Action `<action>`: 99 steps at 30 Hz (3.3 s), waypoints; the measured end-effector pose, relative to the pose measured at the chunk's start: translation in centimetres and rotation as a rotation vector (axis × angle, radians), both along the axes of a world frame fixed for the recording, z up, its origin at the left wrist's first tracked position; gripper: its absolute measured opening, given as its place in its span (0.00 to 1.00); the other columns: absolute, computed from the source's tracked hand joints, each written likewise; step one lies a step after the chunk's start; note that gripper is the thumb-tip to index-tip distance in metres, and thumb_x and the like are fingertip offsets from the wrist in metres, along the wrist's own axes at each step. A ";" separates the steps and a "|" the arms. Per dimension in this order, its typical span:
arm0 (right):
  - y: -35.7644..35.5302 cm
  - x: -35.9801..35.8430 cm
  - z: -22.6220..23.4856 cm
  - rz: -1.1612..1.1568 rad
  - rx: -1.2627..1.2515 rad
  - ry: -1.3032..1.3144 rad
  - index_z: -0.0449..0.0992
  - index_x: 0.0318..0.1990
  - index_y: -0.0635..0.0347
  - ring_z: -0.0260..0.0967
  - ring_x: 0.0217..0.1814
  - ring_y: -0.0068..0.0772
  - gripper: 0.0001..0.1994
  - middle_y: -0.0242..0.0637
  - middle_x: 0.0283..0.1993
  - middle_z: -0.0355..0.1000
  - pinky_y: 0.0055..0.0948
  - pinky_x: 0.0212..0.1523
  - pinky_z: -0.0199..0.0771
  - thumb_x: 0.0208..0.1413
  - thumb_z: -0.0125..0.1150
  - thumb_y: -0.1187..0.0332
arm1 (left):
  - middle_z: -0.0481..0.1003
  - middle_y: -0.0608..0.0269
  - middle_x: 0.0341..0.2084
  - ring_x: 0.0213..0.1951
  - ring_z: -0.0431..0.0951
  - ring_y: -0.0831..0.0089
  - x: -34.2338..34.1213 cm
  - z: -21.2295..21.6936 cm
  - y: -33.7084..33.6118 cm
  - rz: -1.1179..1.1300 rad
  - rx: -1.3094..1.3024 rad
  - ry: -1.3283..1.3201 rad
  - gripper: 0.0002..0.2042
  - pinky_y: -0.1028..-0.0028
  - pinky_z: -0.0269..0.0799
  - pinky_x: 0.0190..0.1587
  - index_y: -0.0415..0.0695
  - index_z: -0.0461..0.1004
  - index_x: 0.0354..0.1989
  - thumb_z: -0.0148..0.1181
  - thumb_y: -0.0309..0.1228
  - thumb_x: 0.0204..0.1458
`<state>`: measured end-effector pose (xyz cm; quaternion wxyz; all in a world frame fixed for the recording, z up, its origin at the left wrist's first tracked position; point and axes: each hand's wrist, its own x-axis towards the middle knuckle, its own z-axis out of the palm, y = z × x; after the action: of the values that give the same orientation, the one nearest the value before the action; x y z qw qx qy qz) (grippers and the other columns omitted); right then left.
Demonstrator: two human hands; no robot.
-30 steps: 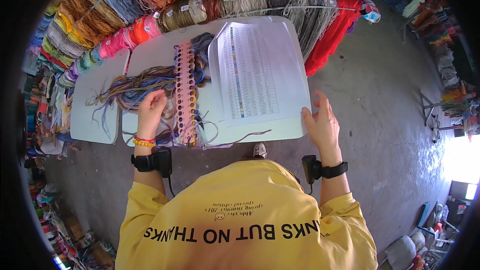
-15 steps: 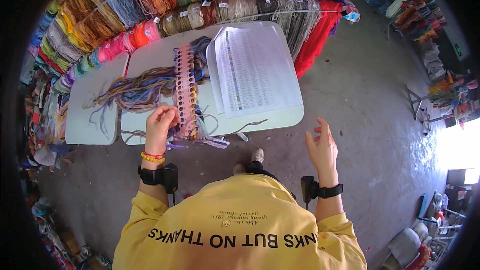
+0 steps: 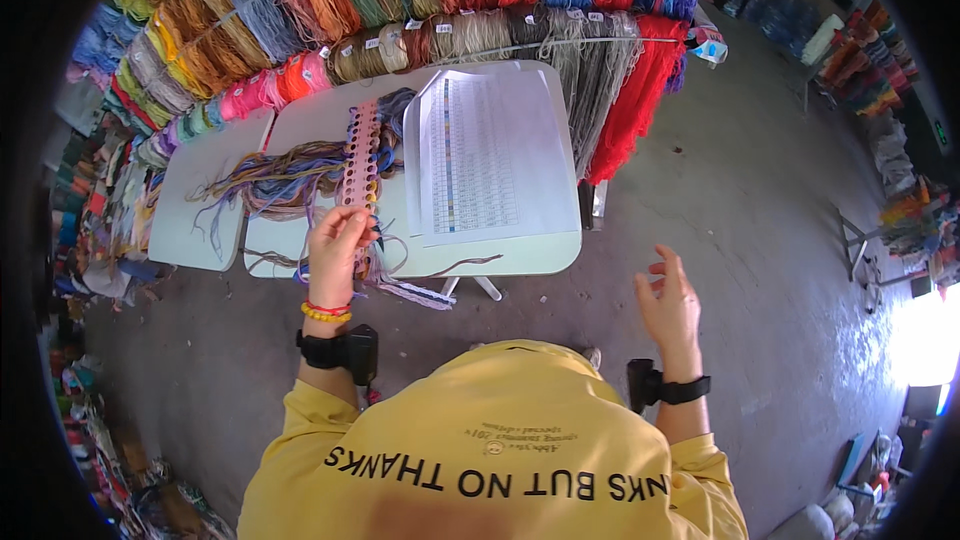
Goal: The person organizes embroidery thread by referencing a chart and threading strands through a pink organizer. They walk to a rack to pull additional strands of yellow and blue thread and loop them through the organizer.
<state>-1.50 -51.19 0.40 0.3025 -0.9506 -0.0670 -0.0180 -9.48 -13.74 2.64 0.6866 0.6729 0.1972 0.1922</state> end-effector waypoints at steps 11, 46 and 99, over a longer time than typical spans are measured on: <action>-13.9 6.1 0.6 0.038 -0.076 0.032 0.63 0.49 0.53 0.69 0.30 0.31 0.19 0.38 0.33 0.70 0.30 0.32 0.69 0.45 0.52 0.66 | 0.71 0.64 0.24 0.27 0.70 0.80 3.0 0.8 -11.2 0.243 0.014 -0.074 0.07 0.82 0.64 0.32 0.37 0.70 0.31 0.52 0.29 0.49; -3.8 13.2 -0.3 0.315 -0.075 0.101 0.63 0.47 0.53 0.68 0.29 0.32 0.19 0.37 0.31 0.69 0.31 0.33 0.68 0.45 0.53 0.65 | 0.68 0.57 0.31 0.35 0.69 0.65 3.5 -3.2 -7.9 -0.136 0.864 0.183 0.08 0.75 0.66 0.38 0.41 0.74 0.34 0.52 0.23 0.44; -32.9 38.9 0.4 0.167 0.051 0.211 0.64 0.46 0.58 0.67 0.29 0.33 0.19 0.38 0.28 0.69 0.29 0.33 0.67 0.44 0.54 0.69 | 0.72 0.58 0.25 0.28 0.73 0.71 33.3 5.2 -34.6 -0.200 0.662 -0.021 0.06 0.78 0.67 0.31 0.36 0.71 0.33 0.52 0.22 0.47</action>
<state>37.42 -84.12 0.79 0.3324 -0.9303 -0.1130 0.1059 23.83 -48.34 7.84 0.4486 0.8731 0.0500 0.1844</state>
